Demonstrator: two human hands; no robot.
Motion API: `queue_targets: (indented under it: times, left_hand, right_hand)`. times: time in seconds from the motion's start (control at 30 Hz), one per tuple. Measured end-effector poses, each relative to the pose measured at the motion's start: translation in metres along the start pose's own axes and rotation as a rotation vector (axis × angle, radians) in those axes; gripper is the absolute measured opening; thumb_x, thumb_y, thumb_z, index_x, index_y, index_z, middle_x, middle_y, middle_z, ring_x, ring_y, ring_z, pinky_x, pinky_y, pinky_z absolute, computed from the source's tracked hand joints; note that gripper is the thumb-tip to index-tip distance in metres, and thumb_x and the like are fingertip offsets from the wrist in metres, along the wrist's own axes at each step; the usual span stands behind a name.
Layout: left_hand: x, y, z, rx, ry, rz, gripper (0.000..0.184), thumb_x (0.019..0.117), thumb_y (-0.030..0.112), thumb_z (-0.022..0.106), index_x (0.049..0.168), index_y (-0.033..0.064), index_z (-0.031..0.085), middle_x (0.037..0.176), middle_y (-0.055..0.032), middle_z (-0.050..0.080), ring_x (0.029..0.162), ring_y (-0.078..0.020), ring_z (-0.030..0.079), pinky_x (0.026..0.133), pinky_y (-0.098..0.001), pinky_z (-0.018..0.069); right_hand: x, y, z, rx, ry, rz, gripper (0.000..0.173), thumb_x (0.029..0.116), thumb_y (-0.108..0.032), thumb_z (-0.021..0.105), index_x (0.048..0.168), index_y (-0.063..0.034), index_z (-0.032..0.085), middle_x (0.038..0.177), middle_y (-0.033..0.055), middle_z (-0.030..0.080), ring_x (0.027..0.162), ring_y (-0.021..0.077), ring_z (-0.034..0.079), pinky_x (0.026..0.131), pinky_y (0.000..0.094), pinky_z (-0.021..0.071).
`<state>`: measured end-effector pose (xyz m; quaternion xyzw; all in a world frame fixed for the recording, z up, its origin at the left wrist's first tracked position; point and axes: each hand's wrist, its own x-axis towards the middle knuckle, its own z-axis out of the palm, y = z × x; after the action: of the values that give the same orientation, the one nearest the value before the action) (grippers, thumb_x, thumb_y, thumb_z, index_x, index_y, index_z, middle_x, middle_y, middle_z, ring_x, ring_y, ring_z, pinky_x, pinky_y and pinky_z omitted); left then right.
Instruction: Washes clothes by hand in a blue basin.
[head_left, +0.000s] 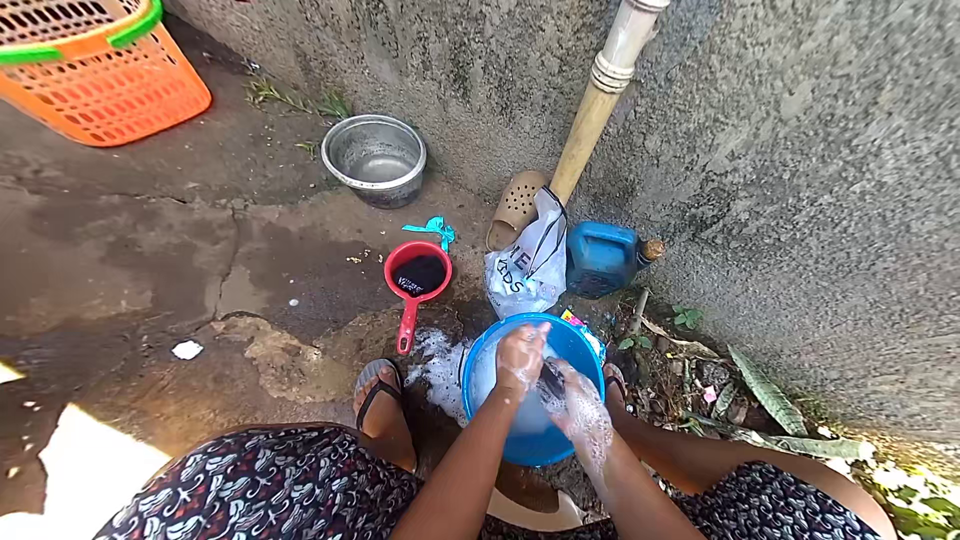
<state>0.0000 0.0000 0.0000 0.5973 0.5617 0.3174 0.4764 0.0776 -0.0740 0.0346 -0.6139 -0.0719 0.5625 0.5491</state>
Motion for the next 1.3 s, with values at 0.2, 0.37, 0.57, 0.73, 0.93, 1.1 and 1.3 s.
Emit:
queue_targets:
  times: [0.2,0.37,0.57,0.73,0.93,1.1,1.3]
  left_hand:
    - [0.013,-0.003,-0.012,-0.105,-0.155,-0.068,0.051,0.1126,0.027,0.027,0.132,-0.0061,0.06,0.139,-0.0281,0.056,0.136,-0.0368,0.049,0.117,-0.0493,0.0349]
    - [0.005,0.011,-0.021,-0.019,-0.338,-0.048,0.043,0.1031,0.037,0.057,0.123,-0.0007,0.065,0.12,-0.0204,0.066,0.115,-0.0309,0.063,0.103,-0.0497,0.0489]
    - [-0.016,0.017,-0.004,-0.041,-0.41,-0.103,0.029,0.1053,0.013,0.05,0.126,-0.0032,0.061,0.12,-0.0202,0.066,0.115,-0.0272,0.063,0.104,-0.0437,0.0479]
    - [-0.015,0.006,0.0,-0.725,-0.17,-0.368,0.016,0.1025,0.002,0.05,0.114,-0.007,0.058,0.106,-0.015,0.061,0.094,-0.0168,0.061,0.086,-0.0328,0.0526]
    - [-0.002,0.002,-0.028,-0.854,-0.066,-0.514,0.024,0.1078,0.01,0.046,0.126,-0.0033,0.055,0.111,-0.0173,0.063,0.096,-0.0219,0.064,0.084,-0.0387,0.0557]
    - [0.005,-0.006,-0.062,-0.747,0.004,-0.428,0.03,0.1078,0.018,0.05,0.125,-0.0046,0.059,0.114,-0.0152,0.064,0.102,-0.0172,0.062,0.091,-0.0345,0.0522]
    - [0.007,-0.01,-0.1,-0.821,-0.074,-0.408,0.017,0.1055,0.016,0.055,0.104,0.002,0.063,0.087,-0.0069,0.067,0.08,-0.0137,0.066,0.076,-0.031,0.0572]
  right_hand:
    - [0.009,-0.043,-0.042,-0.079,-0.22,-0.001,0.048,0.1139,-0.031,0.022,0.145,-0.0039,0.046,0.126,0.0129,0.066,0.102,0.0202,0.069,0.078,0.0354,0.0583]
    - [0.006,-0.035,-0.038,-0.305,-0.156,-0.003,0.048,0.1069,-0.004,0.036,0.155,-0.0071,0.038,0.139,0.0159,0.06,0.1,0.0238,0.071,0.075,0.0391,0.0612]
    - [0.015,-0.006,-0.015,-0.476,0.089,-0.204,0.031,0.1006,0.001,0.054,0.131,0.0019,0.063,0.11,0.0158,0.072,0.082,0.0189,0.073,0.07,0.0355,0.0627]
    - [0.033,-0.013,-0.018,-0.525,0.109,-0.145,0.038,0.0911,0.0,0.066,0.127,0.0021,0.054,0.111,0.0179,0.063,0.084,0.0228,0.069,0.066,0.0373,0.0614]
    - [0.065,0.009,-0.024,-0.284,0.05,0.09,0.026,0.1033,-0.009,0.046,0.125,-0.0016,0.058,0.1,0.0105,0.066,0.079,0.0173,0.065,0.066,0.0318,0.0545]
    - [0.121,0.054,-0.031,-1.297,0.036,0.065,0.074,0.0988,-0.032,0.067,0.157,0.0004,0.035,0.159,0.0238,0.04,0.149,0.0363,0.038,0.122,0.0499,0.0309]
    - [0.128,0.086,-0.015,-1.749,-0.228,0.117,0.058,0.1017,-0.032,0.06,0.146,0.0029,0.05,0.151,0.0257,0.049,0.143,0.0394,0.044,0.117,0.0542,0.0358]
